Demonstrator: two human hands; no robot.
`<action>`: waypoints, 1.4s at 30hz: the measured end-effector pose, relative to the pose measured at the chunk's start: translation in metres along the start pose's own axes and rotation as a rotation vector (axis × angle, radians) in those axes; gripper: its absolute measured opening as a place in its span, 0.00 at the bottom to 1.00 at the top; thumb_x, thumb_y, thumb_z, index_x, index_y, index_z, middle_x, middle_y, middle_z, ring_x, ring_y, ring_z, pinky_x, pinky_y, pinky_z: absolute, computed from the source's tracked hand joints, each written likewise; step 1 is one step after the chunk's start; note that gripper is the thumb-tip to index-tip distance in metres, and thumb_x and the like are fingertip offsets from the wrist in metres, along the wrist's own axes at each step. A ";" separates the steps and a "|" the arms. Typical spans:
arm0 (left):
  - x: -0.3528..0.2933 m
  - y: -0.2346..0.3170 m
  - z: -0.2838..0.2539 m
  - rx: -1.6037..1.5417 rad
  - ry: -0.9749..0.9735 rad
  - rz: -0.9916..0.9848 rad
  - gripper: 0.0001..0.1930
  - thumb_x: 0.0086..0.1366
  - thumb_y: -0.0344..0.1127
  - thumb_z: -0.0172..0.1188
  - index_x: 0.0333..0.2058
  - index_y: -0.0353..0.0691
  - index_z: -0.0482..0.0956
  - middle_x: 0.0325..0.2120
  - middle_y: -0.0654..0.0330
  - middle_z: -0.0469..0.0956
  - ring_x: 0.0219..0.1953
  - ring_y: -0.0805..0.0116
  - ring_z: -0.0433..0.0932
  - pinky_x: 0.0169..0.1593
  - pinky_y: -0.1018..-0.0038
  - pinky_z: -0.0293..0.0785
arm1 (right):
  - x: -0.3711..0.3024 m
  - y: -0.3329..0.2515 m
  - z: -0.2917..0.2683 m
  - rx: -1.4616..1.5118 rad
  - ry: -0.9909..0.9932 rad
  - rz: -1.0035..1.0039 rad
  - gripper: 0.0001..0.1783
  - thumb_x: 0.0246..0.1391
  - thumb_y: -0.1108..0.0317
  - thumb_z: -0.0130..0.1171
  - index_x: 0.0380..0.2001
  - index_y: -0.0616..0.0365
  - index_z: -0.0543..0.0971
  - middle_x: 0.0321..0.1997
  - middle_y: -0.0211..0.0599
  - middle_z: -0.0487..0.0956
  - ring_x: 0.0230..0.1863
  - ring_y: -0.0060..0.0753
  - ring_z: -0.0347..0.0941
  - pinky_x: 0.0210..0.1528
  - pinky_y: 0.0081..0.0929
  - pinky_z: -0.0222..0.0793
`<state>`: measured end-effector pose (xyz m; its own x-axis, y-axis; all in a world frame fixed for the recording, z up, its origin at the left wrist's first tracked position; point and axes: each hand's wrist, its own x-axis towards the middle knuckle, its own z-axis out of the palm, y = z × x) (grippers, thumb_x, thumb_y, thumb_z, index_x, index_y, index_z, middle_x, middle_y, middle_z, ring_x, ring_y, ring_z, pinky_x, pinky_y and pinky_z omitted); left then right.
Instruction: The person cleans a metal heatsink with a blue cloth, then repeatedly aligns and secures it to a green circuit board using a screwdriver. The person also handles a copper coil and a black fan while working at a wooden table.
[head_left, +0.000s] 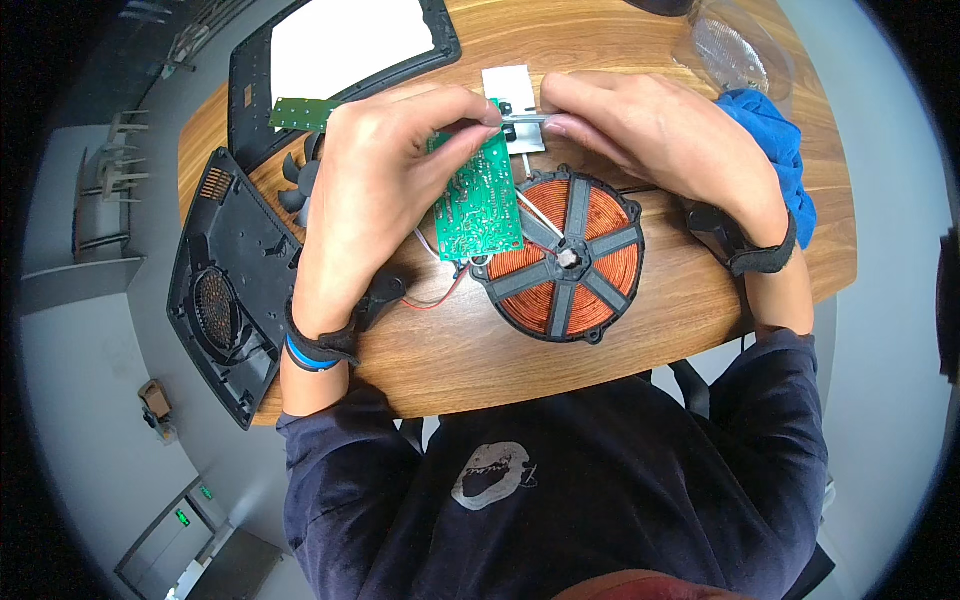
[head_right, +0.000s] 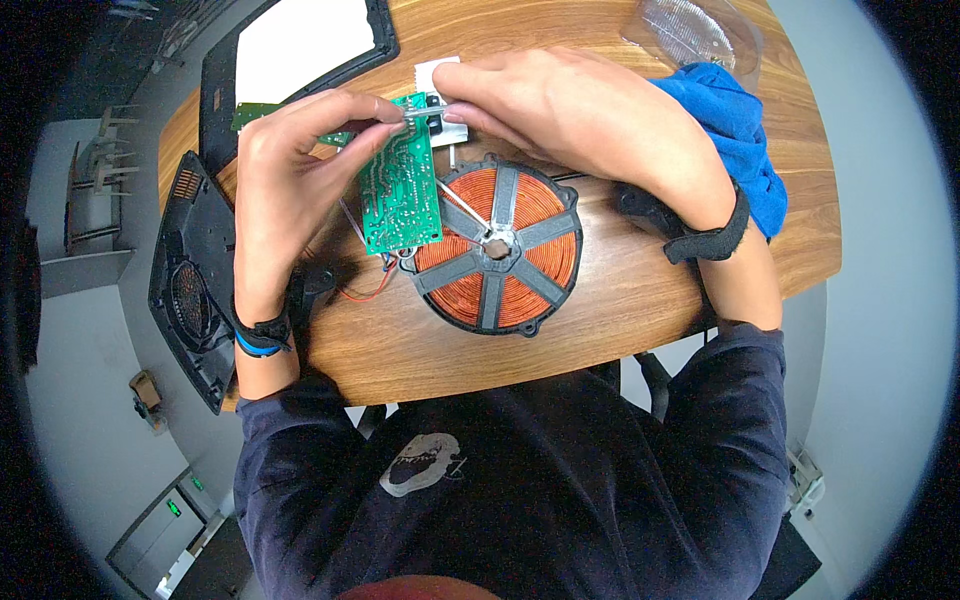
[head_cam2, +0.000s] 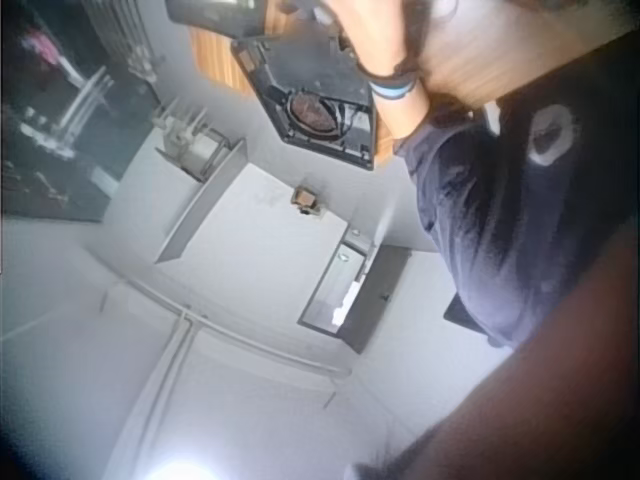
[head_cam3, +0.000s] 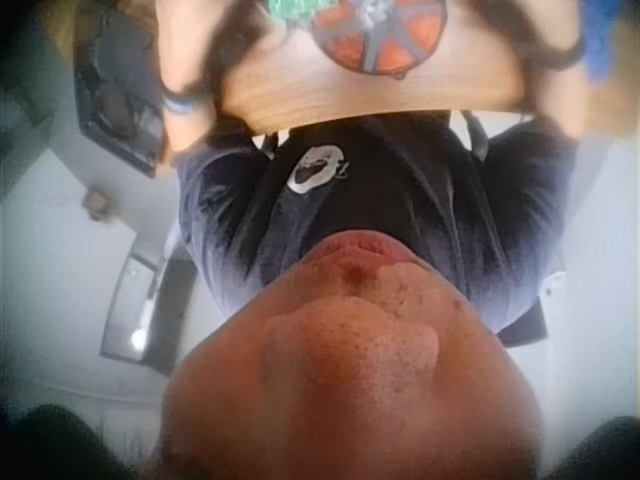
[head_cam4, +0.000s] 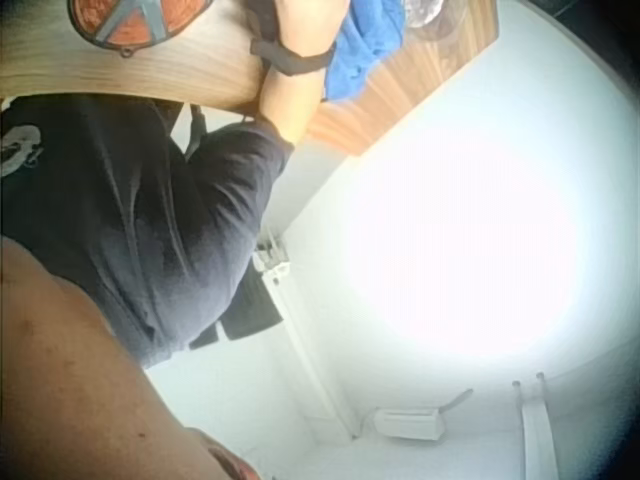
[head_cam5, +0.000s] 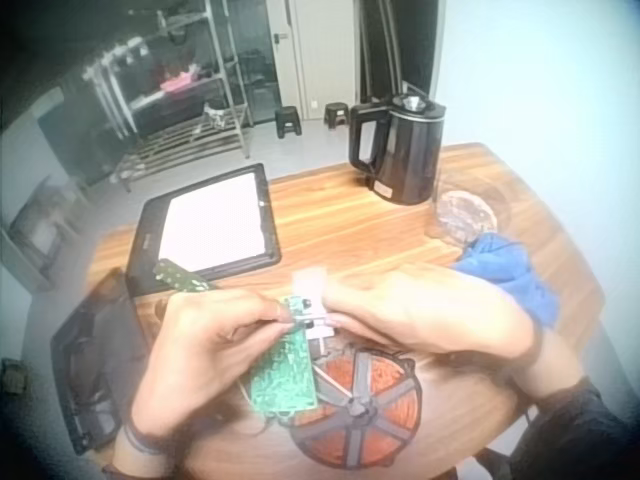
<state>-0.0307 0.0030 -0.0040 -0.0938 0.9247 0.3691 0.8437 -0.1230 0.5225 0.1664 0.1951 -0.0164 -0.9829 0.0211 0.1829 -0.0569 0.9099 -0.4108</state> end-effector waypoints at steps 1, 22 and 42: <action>-0.001 -0.001 0.001 0.001 -0.004 -0.005 0.08 0.65 0.23 0.74 0.43 0.35 0.89 0.35 0.55 0.90 0.38 0.68 0.90 0.43 0.73 0.85 | 0.000 0.001 0.002 0.005 0.008 -0.008 0.12 0.76 0.58 0.56 0.53 0.52 0.76 0.38 0.53 0.84 0.42 0.67 0.81 0.40 0.57 0.75; -0.005 0.006 0.011 0.099 -0.073 -0.032 0.18 0.64 0.22 0.74 0.43 0.38 0.72 0.33 0.53 0.83 0.39 0.54 0.90 0.42 0.66 0.83 | -0.006 -0.004 0.007 -0.067 -0.019 0.037 0.16 0.74 0.56 0.57 0.59 0.47 0.81 0.45 0.48 0.86 0.46 0.63 0.84 0.46 0.54 0.81; 0.000 0.004 0.006 0.085 -0.109 0.112 0.11 0.66 0.28 0.74 0.46 0.35 0.87 0.38 0.50 0.89 0.40 0.56 0.90 0.42 0.67 0.84 | -0.003 -0.006 0.010 -0.005 0.020 -0.023 0.19 0.76 0.54 0.55 0.63 0.46 0.78 0.47 0.49 0.85 0.48 0.64 0.83 0.47 0.54 0.80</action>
<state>-0.0241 0.0044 -0.0060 0.0574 0.9409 0.3338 0.8876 -0.2012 0.4143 0.1679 0.1858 -0.0235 -0.9777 0.0084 0.2097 -0.0783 0.9125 -0.4016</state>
